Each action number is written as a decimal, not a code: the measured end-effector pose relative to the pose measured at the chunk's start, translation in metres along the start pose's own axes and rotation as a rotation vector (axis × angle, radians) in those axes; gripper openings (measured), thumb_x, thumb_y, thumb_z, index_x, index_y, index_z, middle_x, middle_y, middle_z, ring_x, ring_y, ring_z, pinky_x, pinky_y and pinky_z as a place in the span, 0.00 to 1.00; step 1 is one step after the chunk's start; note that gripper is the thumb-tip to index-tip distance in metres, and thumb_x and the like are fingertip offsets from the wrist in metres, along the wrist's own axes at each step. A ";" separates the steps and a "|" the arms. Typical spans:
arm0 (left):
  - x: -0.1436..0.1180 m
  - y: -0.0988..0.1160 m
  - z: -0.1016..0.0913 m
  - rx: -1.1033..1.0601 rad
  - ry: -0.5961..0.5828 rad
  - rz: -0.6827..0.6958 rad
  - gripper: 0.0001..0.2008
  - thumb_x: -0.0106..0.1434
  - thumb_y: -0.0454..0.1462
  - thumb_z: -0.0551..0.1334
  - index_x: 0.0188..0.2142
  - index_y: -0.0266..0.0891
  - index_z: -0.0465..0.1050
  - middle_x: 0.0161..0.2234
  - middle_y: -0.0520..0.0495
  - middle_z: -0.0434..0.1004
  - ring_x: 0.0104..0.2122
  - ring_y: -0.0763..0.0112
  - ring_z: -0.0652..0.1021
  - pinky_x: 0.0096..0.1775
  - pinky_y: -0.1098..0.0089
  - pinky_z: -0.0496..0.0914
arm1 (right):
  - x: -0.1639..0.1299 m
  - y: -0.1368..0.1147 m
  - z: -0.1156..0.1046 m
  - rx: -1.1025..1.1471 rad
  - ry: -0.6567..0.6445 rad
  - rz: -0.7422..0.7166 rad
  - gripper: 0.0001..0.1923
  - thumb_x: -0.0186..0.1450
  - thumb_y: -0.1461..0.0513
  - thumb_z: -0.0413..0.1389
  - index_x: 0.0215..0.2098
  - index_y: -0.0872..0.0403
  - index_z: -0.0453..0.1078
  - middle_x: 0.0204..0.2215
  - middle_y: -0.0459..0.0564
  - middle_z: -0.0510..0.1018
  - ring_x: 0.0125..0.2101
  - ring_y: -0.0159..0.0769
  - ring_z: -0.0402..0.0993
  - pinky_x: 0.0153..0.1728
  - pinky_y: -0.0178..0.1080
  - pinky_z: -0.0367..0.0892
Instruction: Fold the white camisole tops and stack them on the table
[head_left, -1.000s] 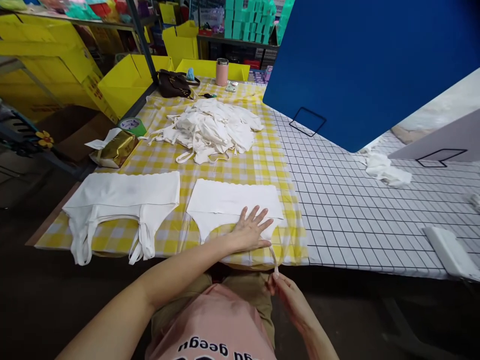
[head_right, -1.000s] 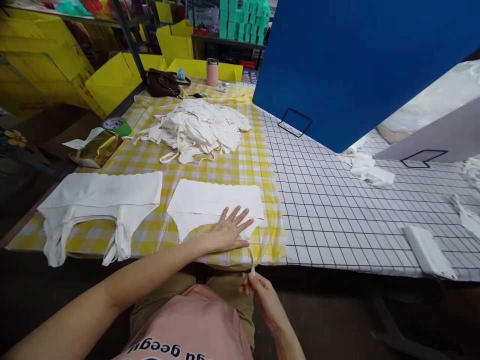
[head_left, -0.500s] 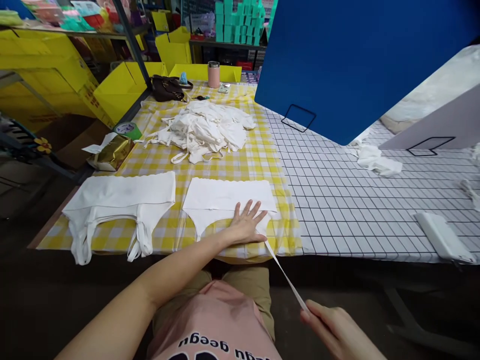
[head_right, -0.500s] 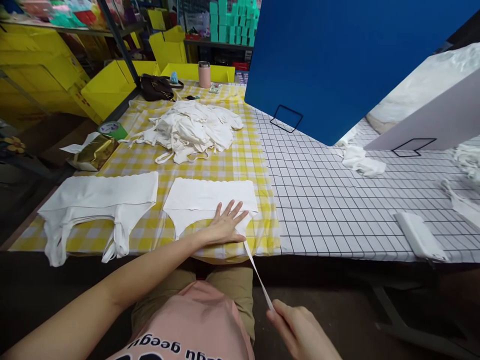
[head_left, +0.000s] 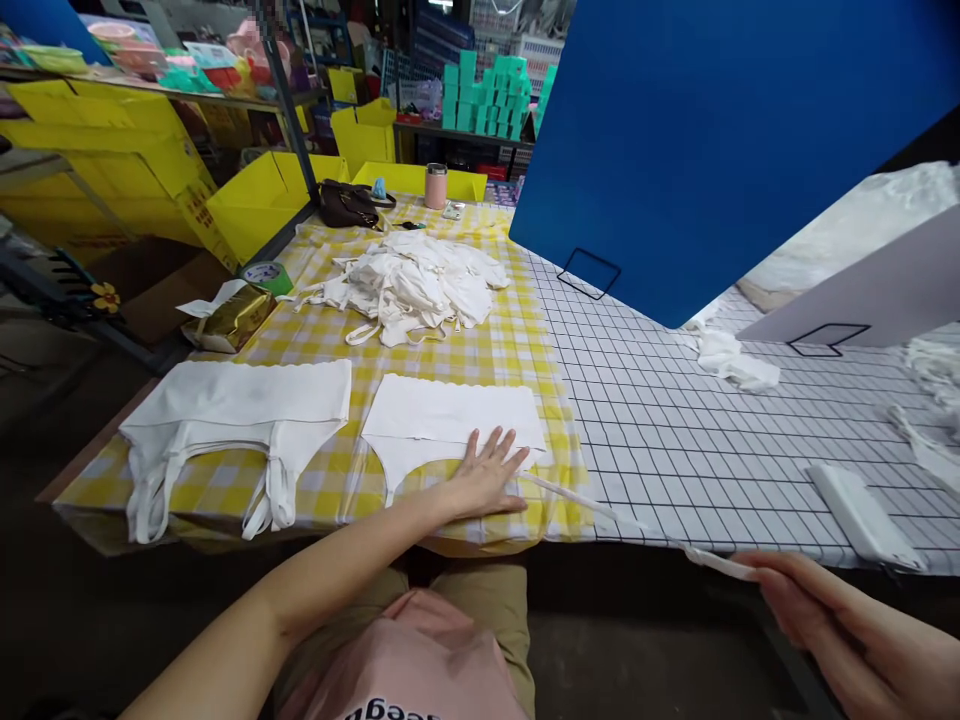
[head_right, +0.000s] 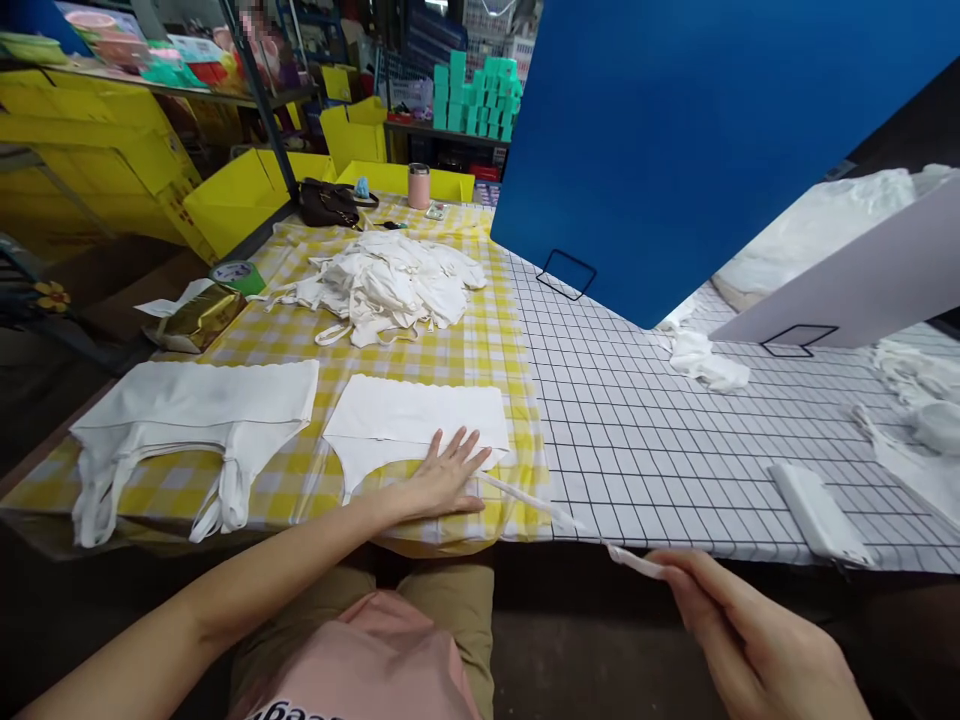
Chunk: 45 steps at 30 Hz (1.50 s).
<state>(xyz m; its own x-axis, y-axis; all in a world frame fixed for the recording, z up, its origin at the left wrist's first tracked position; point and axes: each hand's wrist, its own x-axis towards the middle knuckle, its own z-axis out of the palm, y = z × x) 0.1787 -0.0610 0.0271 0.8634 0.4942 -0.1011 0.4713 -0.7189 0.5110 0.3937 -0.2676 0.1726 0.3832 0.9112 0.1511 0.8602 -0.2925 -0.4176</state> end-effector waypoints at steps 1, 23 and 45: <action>-0.004 0.009 -0.006 -0.072 0.012 0.041 0.38 0.60 0.53 0.55 0.63 0.41 0.43 0.65 0.40 0.37 0.63 0.56 0.40 0.60 0.46 0.35 | 0.010 -0.009 0.001 0.021 -0.014 -0.019 0.21 0.58 0.43 0.48 0.35 0.47 0.72 0.23 0.49 0.77 0.20 0.37 0.71 0.22 0.37 0.67; -0.002 0.087 -0.043 -1.588 0.029 -0.123 0.26 0.46 0.56 0.63 0.25 0.33 0.66 0.15 0.51 0.67 0.15 0.73 0.71 0.23 0.71 0.66 | 0.066 -0.048 0.090 -0.014 -0.080 -0.490 0.15 0.65 0.64 0.43 0.47 0.50 0.66 0.29 0.49 0.72 0.24 0.31 0.69 0.22 0.32 0.64; 0.021 -0.042 -0.029 0.375 0.138 0.032 0.08 0.62 0.30 0.53 0.33 0.35 0.71 0.36 0.42 0.71 0.40 0.62 0.71 0.34 0.66 0.69 | 0.087 -0.062 0.195 0.746 -0.091 0.070 0.10 0.56 0.63 0.50 0.35 0.55 0.70 0.24 0.48 0.75 0.27 0.35 0.72 0.29 0.37 0.68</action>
<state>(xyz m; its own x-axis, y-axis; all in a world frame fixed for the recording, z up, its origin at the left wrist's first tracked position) 0.1725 -0.0063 0.0281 0.8583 0.5117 0.0386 0.4998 -0.8507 0.1628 0.3079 -0.1137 0.0364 0.3711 0.9277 0.0408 0.3667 -0.1060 -0.9243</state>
